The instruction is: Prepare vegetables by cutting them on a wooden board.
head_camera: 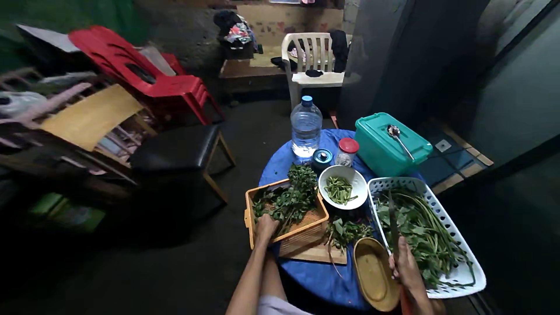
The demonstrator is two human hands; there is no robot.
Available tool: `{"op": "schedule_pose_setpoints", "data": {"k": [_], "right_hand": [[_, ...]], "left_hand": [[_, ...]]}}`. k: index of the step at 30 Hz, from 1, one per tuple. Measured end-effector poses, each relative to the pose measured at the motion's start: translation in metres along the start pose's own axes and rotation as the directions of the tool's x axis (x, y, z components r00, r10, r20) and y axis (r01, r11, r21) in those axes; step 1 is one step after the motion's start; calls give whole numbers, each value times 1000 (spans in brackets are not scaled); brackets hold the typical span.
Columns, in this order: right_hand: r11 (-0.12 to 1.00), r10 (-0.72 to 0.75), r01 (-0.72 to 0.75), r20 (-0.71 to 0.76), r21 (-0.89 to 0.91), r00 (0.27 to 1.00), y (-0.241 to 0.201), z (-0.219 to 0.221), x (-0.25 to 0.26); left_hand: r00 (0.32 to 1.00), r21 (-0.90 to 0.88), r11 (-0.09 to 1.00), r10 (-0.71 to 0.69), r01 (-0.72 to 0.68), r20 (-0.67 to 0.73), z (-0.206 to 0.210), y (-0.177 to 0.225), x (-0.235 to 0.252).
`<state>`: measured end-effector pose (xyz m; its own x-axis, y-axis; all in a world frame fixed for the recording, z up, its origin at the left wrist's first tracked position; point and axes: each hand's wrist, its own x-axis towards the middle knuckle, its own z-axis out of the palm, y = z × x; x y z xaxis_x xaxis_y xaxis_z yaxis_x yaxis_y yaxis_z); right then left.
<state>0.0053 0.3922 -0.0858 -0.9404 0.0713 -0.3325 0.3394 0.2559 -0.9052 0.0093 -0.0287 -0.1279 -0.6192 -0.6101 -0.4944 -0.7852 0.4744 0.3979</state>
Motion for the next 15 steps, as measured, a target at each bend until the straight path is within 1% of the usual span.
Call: {"op": "schedule_pose_setpoints", "data": {"k": [2, 4, 6, 8, 10, 12, 13, 15], "right_hand": [[999, -6, 6, 4, 33, 1000, -3, -4, -4], [997, -20, 21, -13, 71, 1000, -4, -9, -7], [989, -27, 29, -14, 148, 1000, -2, -13, -9], [976, -45, 46, -9, 214, 999, -3, -11, -11], [958, -75, 69, 11, 279, 997, -7, -5, -17], [934, -115, 91, 49, 346, 992, -12, 3, -24], [921, -135, 98, 72, 378, 988, -15, 8, -28], [887, -223, 142, 139, 439, 965, -20, 19, -35]], "left_hand": [[999, -13, 999, 40, -40, 35, -12, 0, -2], [989, -46, 989, 140, -138, 39, -34, 0, -14], [972, -110, 966, 236, -235, -6, -59, 3, -34], [947, -245, 914, 308, -322, -92, -79, 5, -54], [911, -428, 805, 369, -412, -183, -89, 6, -73], [879, -572, 672, 415, -470, -235, -91, 14, -97], [862, -615, 615, 440, -494, -253, -89, 20, -109], [809, -635, 529, 511, -562, -290, -78, 30, -127]]}}
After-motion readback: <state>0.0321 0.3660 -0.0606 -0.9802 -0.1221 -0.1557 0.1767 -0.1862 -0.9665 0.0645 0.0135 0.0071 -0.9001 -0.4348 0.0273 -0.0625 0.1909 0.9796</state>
